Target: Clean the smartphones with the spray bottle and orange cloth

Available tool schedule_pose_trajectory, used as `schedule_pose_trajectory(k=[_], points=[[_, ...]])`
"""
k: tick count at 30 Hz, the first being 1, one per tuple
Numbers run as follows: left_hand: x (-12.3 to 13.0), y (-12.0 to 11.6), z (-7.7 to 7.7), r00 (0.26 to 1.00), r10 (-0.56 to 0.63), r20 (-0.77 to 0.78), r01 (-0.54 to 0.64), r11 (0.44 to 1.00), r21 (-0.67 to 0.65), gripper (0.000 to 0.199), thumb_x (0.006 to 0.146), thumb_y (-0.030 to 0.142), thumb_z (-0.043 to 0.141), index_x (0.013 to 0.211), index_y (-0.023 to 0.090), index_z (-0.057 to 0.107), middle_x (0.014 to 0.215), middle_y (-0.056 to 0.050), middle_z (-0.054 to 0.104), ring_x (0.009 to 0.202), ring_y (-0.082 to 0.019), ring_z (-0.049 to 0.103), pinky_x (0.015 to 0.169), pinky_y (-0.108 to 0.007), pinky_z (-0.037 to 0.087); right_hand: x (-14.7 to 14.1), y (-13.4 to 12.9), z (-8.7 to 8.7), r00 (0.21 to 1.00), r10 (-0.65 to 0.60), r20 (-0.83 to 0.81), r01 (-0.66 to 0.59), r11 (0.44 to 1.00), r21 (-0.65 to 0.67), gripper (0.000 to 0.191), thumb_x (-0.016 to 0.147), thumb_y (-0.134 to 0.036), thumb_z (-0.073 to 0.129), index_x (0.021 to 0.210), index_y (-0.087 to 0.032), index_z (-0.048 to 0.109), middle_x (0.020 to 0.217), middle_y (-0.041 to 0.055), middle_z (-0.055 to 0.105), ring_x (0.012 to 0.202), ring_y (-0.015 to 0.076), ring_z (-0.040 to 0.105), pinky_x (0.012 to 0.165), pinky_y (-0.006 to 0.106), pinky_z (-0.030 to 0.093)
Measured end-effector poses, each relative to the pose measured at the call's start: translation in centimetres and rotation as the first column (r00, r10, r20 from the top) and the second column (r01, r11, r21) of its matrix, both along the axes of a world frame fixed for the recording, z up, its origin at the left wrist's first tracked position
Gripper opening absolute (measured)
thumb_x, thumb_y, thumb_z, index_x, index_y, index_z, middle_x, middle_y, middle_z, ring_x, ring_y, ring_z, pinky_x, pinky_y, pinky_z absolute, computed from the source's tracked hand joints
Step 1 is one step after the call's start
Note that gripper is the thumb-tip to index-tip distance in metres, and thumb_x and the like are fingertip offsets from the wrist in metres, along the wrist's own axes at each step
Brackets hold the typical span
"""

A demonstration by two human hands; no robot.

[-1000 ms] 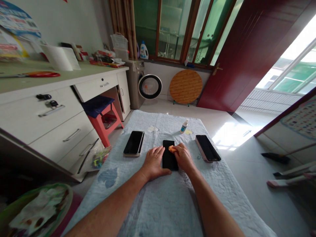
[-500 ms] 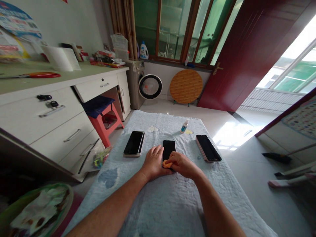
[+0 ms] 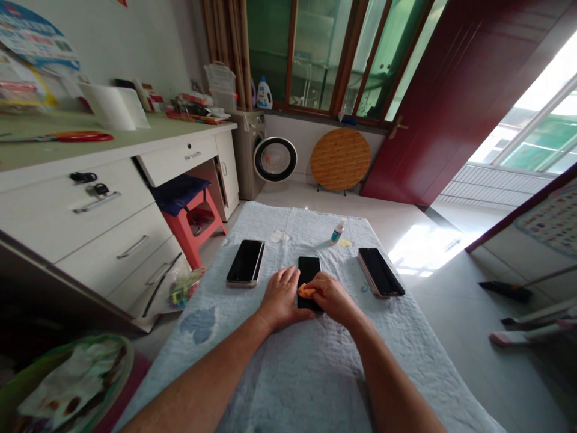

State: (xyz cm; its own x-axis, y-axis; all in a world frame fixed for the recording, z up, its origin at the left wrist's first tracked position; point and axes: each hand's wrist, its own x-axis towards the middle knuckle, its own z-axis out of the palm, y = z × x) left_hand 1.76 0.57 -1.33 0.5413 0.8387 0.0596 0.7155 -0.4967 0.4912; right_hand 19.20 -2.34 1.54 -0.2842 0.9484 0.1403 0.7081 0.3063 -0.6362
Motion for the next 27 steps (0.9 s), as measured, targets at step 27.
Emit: schedule_pose_trajectory(k=[27], points=[[0.1,-0.2,0.1,0.999,0.008,-0.046,-0.007,1.000,0.022,0.103,0.058,0.065,0.070,0.140,0.014,0.036,0.150,-0.016,0.033,0.139,-0.036,0.027,0.113,-0.048,0.023,0.6,1.3,-0.8,0.948,-0.263,0.180,0.252,0.964,0.085,0.028,0.079,-0.008,0.051,0.091,-0.020,0.073,0.083,0.0036,0.058,0.084,0.0157,0.053,0.080,0.025,0.037]])
